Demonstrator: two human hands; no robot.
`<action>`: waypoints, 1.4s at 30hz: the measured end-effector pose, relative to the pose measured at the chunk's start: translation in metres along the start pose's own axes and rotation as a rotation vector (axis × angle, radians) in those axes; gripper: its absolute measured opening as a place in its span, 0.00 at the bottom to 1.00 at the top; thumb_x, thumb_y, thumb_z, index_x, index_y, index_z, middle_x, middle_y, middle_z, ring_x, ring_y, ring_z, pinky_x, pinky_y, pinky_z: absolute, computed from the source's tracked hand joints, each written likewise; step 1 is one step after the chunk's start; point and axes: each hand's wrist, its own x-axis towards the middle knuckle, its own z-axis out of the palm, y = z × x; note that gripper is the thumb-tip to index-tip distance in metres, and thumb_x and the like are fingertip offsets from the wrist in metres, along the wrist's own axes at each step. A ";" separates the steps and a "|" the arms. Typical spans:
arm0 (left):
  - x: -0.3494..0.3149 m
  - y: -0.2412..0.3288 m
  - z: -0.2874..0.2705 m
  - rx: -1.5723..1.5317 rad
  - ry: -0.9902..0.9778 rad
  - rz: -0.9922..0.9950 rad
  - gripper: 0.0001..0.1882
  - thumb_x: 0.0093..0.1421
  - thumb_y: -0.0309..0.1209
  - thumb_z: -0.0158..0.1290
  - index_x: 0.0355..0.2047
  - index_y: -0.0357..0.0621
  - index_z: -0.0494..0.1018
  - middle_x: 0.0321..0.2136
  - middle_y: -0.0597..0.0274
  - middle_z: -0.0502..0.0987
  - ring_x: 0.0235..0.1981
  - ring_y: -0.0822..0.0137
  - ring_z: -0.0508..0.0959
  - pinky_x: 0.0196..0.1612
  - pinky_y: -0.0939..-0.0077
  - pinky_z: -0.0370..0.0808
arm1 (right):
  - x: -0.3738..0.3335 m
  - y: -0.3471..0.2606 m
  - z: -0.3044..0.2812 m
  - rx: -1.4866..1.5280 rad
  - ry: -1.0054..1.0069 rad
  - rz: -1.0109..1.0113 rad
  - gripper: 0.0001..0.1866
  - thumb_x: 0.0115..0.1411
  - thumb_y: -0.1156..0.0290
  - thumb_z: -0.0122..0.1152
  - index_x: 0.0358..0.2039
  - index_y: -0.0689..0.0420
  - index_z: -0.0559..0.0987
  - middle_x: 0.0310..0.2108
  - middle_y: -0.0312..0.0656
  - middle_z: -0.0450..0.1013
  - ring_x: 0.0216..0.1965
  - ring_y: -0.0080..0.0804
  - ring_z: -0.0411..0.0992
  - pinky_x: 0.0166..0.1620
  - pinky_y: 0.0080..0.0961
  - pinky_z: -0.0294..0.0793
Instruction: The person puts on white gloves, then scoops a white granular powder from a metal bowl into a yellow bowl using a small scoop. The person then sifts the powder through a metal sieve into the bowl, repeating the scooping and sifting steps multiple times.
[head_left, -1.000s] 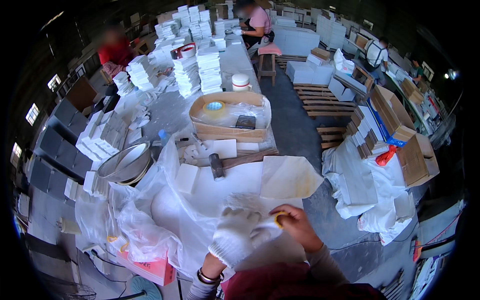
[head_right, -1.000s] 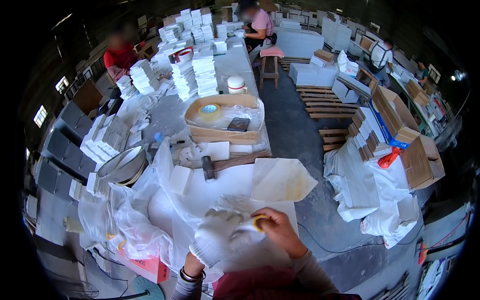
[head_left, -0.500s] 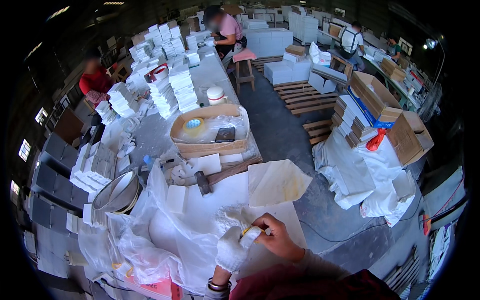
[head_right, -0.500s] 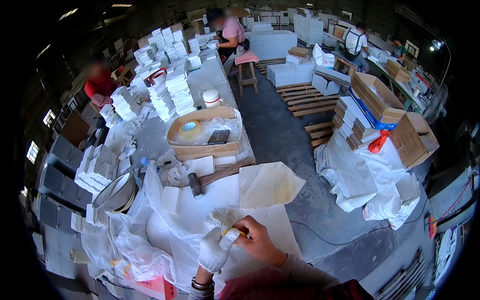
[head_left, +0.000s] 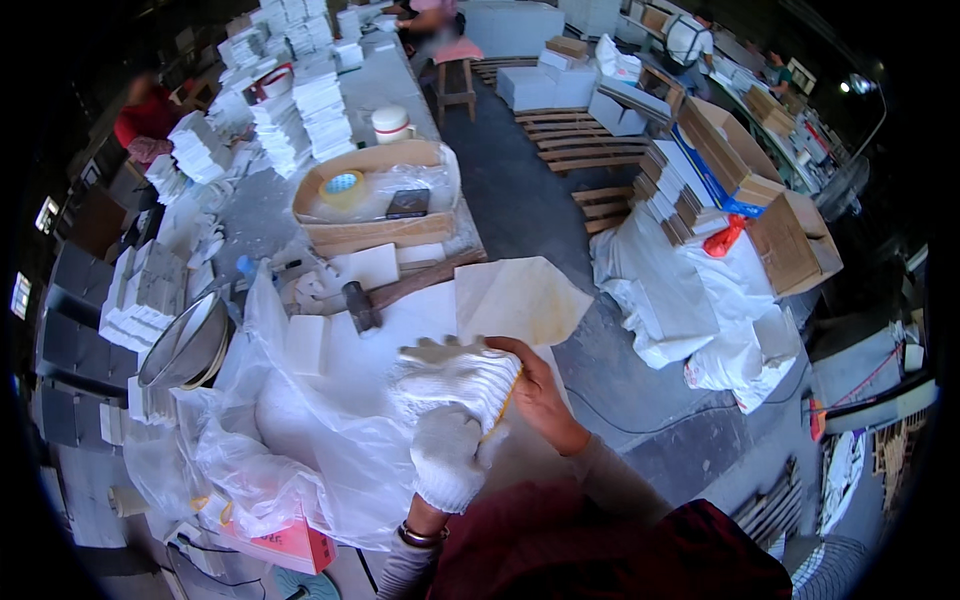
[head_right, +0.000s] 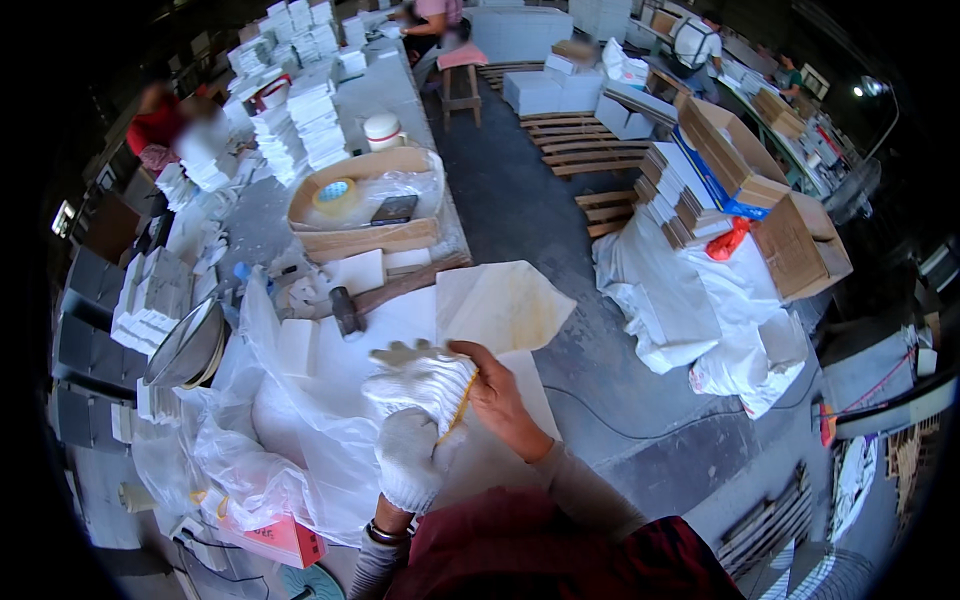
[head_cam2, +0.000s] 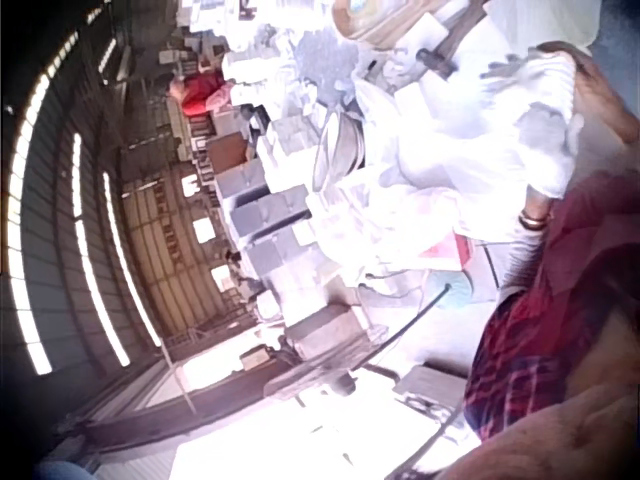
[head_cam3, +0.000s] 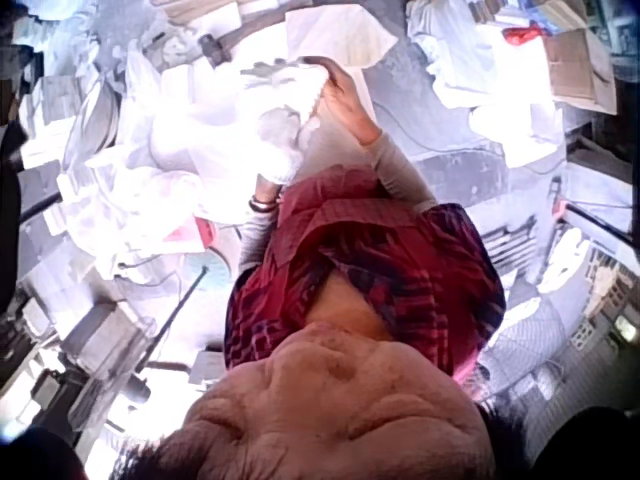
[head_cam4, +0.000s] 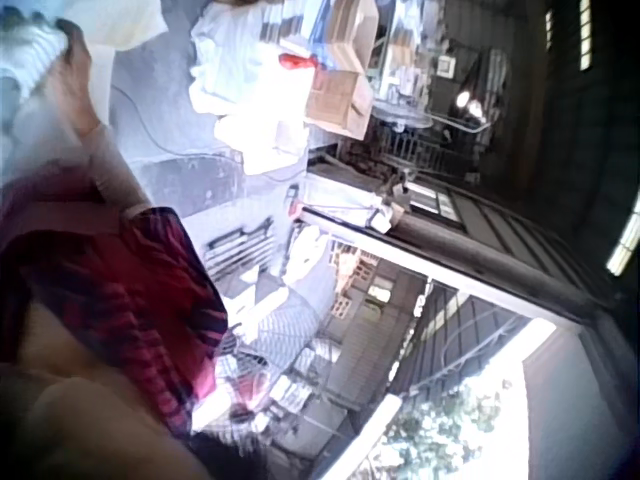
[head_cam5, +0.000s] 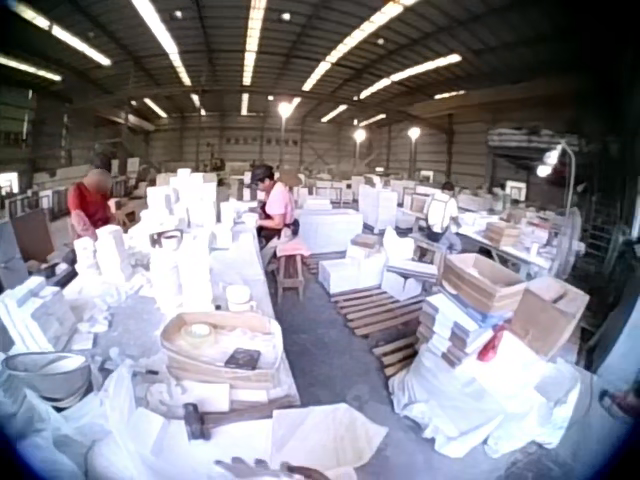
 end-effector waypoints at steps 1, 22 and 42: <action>-0.003 0.001 0.001 0.029 -0.040 -0.033 0.15 0.49 0.34 0.64 0.15 0.42 0.70 0.17 0.54 0.71 0.20 0.51 0.72 0.25 0.59 0.68 | 0.002 0.001 0.004 0.236 -0.091 -0.002 0.23 0.69 0.63 0.48 0.61 0.60 0.66 0.51 0.42 0.71 0.51 0.27 0.69 0.55 0.25 0.66; -0.003 0.008 -0.024 -0.011 0.123 -0.155 0.11 0.55 0.37 0.62 0.25 0.42 0.78 0.20 0.55 0.75 0.21 0.52 0.75 0.25 0.62 0.72 | -0.001 -0.004 0.010 -0.468 -0.216 -0.174 0.34 0.48 0.84 0.63 0.59 0.57 0.71 0.37 0.43 0.72 0.37 0.33 0.72 0.41 0.27 0.73; 0.015 0.010 -0.039 -0.599 -0.048 -0.770 0.14 0.61 0.36 0.56 0.41 0.38 0.78 0.31 0.61 0.81 0.32 0.72 0.80 0.36 0.75 0.77 | -0.018 -0.092 0.046 -0.509 -0.202 -0.491 0.14 0.57 0.77 0.57 0.44 0.64 0.78 0.40 0.49 0.71 0.36 0.39 0.73 0.40 0.29 0.75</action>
